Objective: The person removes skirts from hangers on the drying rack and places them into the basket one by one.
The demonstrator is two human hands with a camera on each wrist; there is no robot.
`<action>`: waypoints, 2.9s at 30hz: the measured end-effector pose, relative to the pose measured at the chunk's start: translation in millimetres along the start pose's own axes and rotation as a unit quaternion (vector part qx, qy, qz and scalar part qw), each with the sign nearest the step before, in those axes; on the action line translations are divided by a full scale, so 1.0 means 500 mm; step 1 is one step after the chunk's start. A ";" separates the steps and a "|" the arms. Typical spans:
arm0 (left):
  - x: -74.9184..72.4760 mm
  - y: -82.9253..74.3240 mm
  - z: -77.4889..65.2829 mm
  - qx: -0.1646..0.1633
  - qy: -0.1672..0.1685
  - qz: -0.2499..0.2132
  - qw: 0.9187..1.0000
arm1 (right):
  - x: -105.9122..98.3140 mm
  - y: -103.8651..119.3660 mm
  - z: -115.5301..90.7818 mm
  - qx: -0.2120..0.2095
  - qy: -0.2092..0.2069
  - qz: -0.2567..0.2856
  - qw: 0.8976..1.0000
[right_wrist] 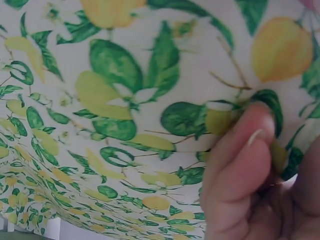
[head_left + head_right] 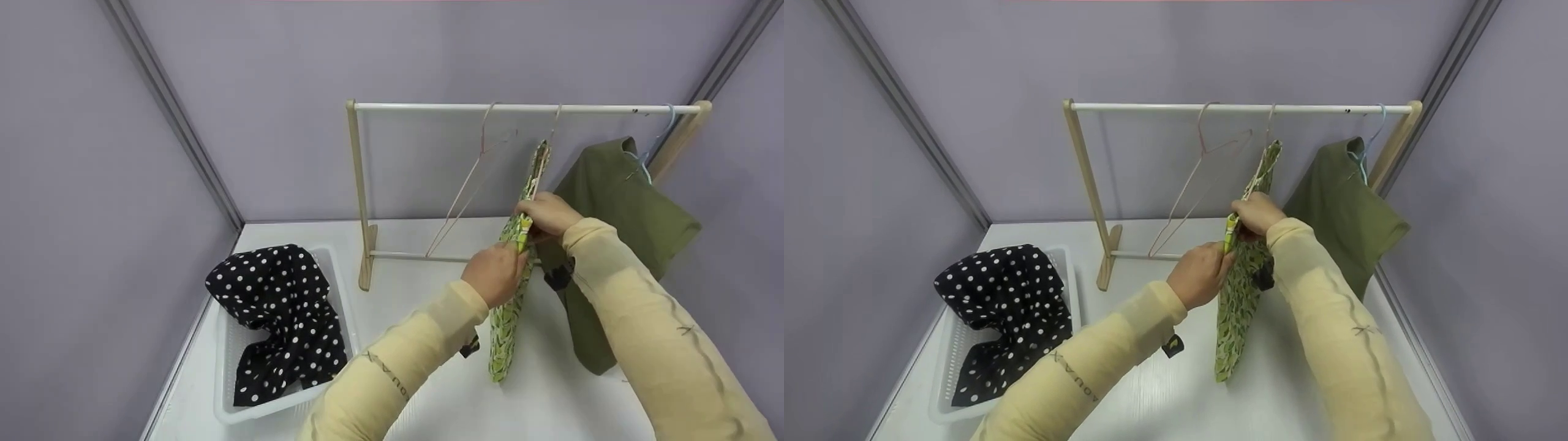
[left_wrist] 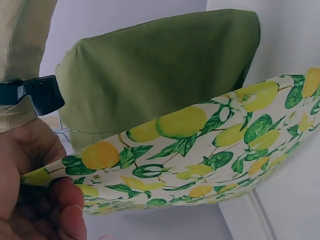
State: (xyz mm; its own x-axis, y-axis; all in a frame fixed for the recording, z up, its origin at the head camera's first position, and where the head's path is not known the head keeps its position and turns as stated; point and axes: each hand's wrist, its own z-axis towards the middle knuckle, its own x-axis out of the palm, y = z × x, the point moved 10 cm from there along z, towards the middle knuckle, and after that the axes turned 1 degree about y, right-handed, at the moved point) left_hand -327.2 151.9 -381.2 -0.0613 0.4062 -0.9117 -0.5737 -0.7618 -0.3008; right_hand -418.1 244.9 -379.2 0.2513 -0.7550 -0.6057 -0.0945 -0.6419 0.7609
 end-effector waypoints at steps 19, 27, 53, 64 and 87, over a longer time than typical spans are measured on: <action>-0.023 -0.040 -0.015 0.018 -0.041 -0.048 0.998 | -0.040 0.008 -0.058 -0.049 -0.027 0.049 0.997; -0.029 -0.074 -0.042 0.069 -0.026 -0.091 0.993 | -0.047 0.013 -0.106 -0.055 -0.010 0.041 0.998; -0.012 -0.118 -0.086 0.168 0.060 -0.066 0.982 | -0.098 0.090 -0.242 -0.146 -0.010 -0.087 0.985; -0.013 -0.072 -0.088 0.155 0.070 -0.070 0.983 | -0.110 0.101 -0.309 -0.162 0.012 -0.053 0.985; -0.214 0.190 -0.079 0.047 -0.111 -0.107 0.987 | -0.100 0.126 -0.416 -0.238 -0.007 -0.209 0.949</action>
State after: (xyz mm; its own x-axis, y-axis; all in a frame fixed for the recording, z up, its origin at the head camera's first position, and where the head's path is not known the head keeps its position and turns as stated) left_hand -343.0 16.1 -323.4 -0.1013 0.6609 -0.7436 -0.6662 -0.6002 -0.4427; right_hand -236.3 270.2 -252.5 0.1586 -0.4520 -0.8778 0.4564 -0.7548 0.4711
